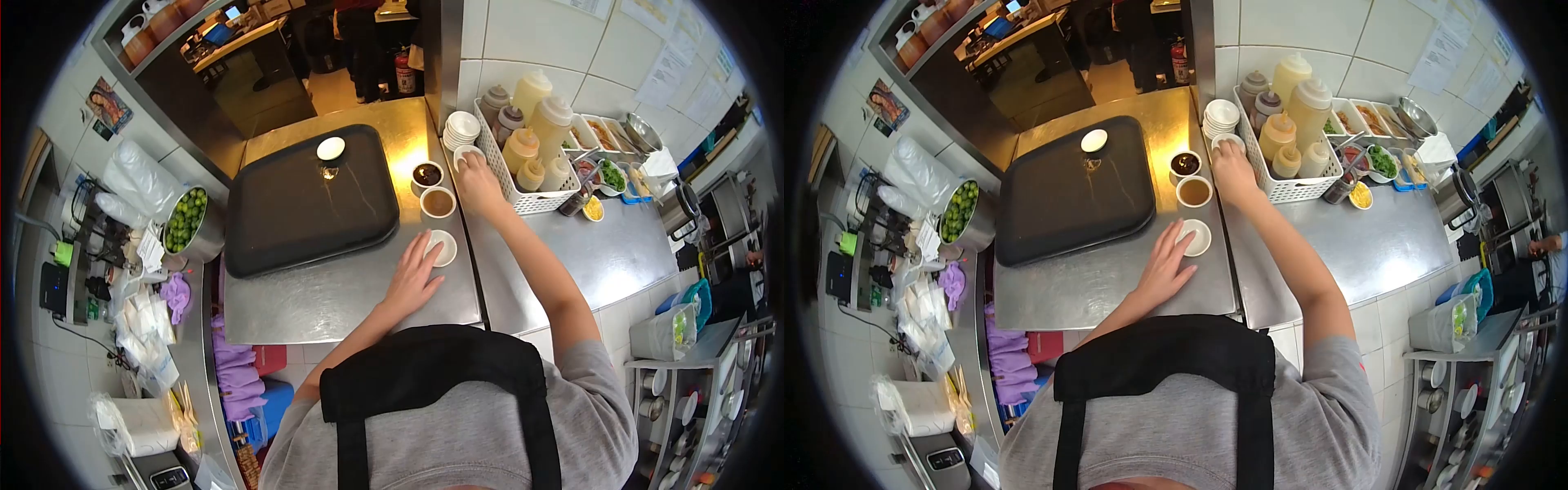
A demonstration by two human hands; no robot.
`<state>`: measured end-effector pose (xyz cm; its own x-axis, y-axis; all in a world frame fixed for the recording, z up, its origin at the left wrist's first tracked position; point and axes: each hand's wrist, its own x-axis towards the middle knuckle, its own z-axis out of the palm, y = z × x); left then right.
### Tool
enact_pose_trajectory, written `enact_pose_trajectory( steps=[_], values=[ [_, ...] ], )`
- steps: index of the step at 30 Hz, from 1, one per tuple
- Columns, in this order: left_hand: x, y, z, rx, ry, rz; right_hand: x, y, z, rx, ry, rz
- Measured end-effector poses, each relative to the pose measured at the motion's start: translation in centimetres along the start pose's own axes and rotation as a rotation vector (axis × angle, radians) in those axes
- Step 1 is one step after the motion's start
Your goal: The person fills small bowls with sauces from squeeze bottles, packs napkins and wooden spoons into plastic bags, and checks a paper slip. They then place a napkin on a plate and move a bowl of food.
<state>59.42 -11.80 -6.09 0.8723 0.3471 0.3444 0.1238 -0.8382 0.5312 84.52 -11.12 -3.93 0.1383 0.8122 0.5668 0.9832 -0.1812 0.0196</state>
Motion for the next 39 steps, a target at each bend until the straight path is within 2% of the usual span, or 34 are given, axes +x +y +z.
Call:
enact_pose_trajectory(
  steps=[1,3,4,7,8,11,13,15,19,24,27,31,34,36,39],
  values=[
    [1.3,-0.2,0.4,0.002,0.000,0.009,0.8,0.8,0.4,-0.005,0.006,0.004],
    [3.3,-0.7,0.9,0.100,-0.029,0.006,2.0,1.7,1.0,-0.090,-0.447,0.110],
    [3.9,-0.9,1.0,0.106,-0.028,0.008,2.2,1.7,0.9,-0.085,-0.348,0.082],
    [5.1,-1.3,1.6,0.171,-0.113,0.027,2.9,2.1,0.9,0.011,-0.419,0.175],
    [5.5,-1.5,1.9,0.181,-0.127,0.079,2.6,2.7,1.3,0.048,-0.322,0.130],
    [6.5,-1.4,2.9,0.186,-0.165,0.142,2.7,3.5,2.3,0.095,-0.332,0.147],
    [7.2,-1.5,3.1,0.197,-0.181,0.166,2.5,3.1,2.1,0.089,-0.315,0.144],
    [7.8,-1.6,3.3,0.236,-0.122,0.206,2.8,2.0,0.5,0.045,-0.394,0.170],
    [8.4,-2.1,3.1,0.265,-0.156,0.166,2.7,2.1,0.5,-0.004,-0.358,0.110],
    [8.8,-2.9,2.4,0.287,-0.184,0.154,2.8,1.7,-0.3,0.066,-0.187,0.186],
    [9.0,-4.0,2.5,0.284,-0.158,0.176,2.0,0.4,-2.8,0.158,-0.087,0.154],
    [9.4,-4.5,1.8,0.291,-0.183,0.149,-1.5,-1.9,-7.0,0.336,-0.050,0.148],
    [9.4,-3.8,0.0,0.226,-0.205,0.162,-5.7,-2.7,-8.5,0.591,0.030,0.080],
    [8.1,-3.3,-1.6,0.161,-0.098,0.018,-8.9,-3.9,-9.5,0.637,0.022,0.064],
    [5.6,-4.0,-3.0,0.096,0.011,-0.047,-12.9,-5.9,-8.8,0.697,-0.052,0.030]
  ],
)
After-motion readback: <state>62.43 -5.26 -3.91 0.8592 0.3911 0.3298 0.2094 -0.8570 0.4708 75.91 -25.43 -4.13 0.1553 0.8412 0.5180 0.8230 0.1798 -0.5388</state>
